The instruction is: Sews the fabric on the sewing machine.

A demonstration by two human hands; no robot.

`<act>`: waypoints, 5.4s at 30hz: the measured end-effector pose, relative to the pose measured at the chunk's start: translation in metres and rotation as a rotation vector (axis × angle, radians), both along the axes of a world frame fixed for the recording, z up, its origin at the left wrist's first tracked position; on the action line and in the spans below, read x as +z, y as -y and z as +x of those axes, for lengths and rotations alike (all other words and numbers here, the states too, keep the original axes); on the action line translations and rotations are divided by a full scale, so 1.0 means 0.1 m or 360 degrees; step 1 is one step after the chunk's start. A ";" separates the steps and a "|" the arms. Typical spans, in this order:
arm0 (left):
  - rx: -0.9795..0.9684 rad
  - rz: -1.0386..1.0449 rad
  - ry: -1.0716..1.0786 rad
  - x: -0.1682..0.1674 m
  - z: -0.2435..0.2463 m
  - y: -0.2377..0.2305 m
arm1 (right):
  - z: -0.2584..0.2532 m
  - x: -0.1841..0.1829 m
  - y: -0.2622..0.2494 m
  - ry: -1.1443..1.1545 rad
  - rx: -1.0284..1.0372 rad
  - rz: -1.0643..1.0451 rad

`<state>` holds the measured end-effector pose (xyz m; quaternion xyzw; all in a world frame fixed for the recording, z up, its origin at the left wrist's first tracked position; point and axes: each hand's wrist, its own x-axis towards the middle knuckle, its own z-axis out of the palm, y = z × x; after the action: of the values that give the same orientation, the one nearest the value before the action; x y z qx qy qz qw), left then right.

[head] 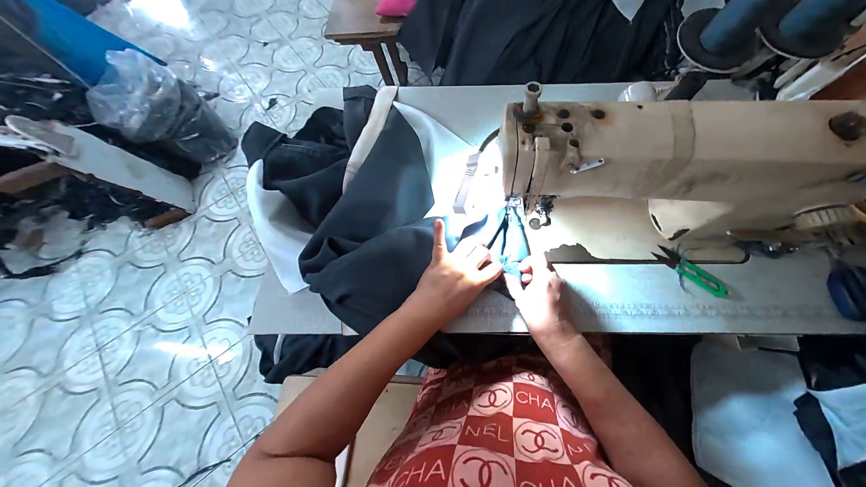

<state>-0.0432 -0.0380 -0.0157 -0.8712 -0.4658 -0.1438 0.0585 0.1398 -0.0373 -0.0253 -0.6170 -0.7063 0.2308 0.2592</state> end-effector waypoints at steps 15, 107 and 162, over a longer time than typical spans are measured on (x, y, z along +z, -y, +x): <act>-0.0221 -0.0078 0.0160 -0.18 -0.02 -0.11 | 0.09 -0.09 -0.06 -0.0210 -0.0054 0.0155; -0.0116 -0.0136 0.0301 -0.17 0.03 -0.47 | 0.03 -0.19 -0.41 0.0255 0.0201 0.0539; -0.0113 -0.0157 0.0232 -0.03 -0.01 -0.23 | 0.00 0.18 -0.26 0.0052 0.0140 -0.0088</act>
<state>-0.0441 -0.0147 -0.0185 -0.8762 -0.4442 -0.1856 -0.0235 0.1398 -0.0111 -0.0078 -0.5960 -0.7301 0.2513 0.2202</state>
